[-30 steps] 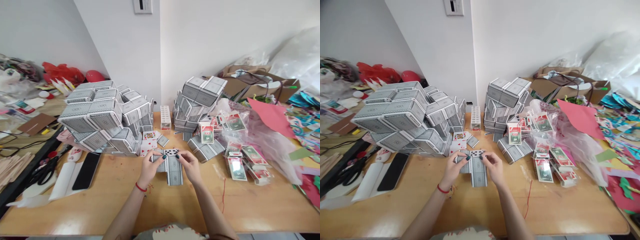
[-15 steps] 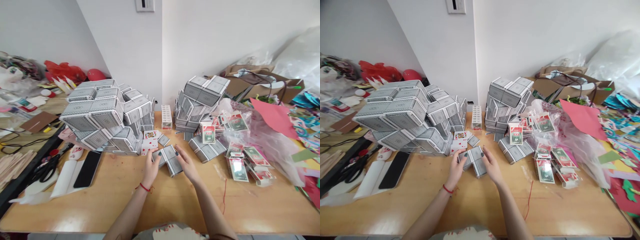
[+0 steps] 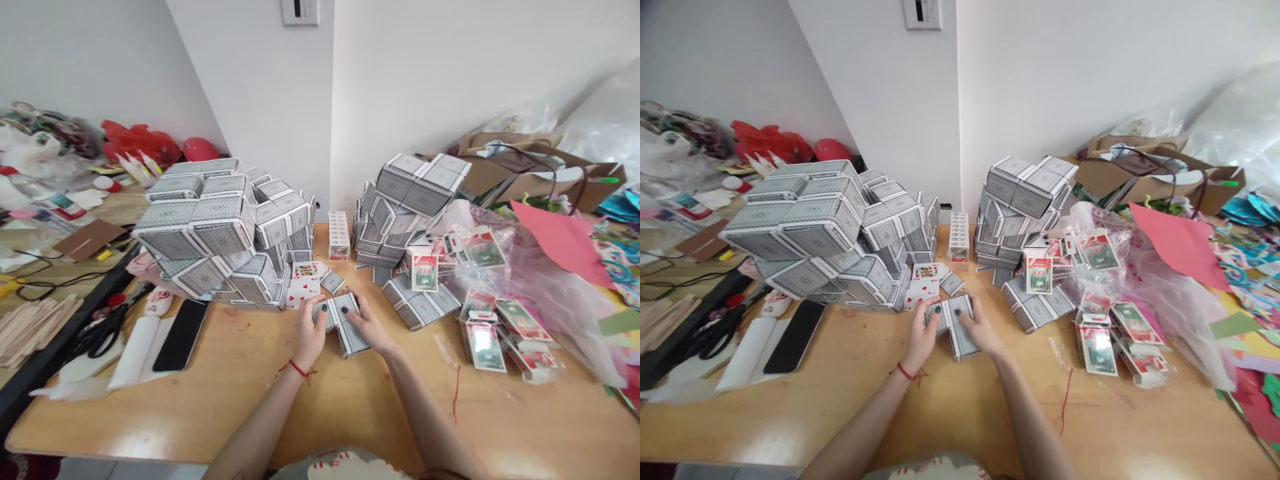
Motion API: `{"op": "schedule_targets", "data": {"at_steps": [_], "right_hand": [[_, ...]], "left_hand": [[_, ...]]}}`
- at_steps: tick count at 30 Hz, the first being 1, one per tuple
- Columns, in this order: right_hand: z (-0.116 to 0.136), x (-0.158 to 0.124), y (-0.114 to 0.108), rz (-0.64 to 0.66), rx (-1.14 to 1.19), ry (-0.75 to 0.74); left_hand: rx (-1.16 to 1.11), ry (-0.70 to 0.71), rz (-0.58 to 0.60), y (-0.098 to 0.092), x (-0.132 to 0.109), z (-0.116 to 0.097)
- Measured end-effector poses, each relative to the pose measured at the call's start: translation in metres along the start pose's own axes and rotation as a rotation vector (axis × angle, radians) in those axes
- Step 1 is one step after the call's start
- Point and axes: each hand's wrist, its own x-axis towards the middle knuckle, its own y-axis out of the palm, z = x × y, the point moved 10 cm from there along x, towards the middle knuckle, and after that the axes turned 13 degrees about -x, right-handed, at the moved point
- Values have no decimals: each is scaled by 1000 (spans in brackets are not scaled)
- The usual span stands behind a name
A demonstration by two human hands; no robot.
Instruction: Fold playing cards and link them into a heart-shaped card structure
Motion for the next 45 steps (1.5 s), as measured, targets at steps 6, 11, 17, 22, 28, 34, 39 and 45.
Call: {"op": "schedule_targets", "data": {"at_steps": [6, 11, 17, 22, 28, 34, 39, 45], "right_hand": [[-3, 1, 7, 76, -84, -2], [-3, 2, 4, 3, -177, -53], [-17, -6, -5, -114, -119, 34], [-13, -22, -22, -171, -184, 1], [-12, -49, -28, -248, -370, -14], [-12, -57, -23, -264, -434, 75], [-17, -60, -23, -228, -494, 212], [-19, -45, -35, -450, -300, 96]], "left_hand": [[51, -25, 24, -1, 1, 3], [112, 28, 112, 4, 8, -1], [81, 86, 253, 10, 22, -6], [-70, 51, 49, -30, 28, -1], [-226, -37, -84, -61, 3, 7], [-281, -22, -115, -59, -37, 0], [-173, -14, -75, -41, -73, -9], [-245, -67, -50, -25, -49, -1]]}}
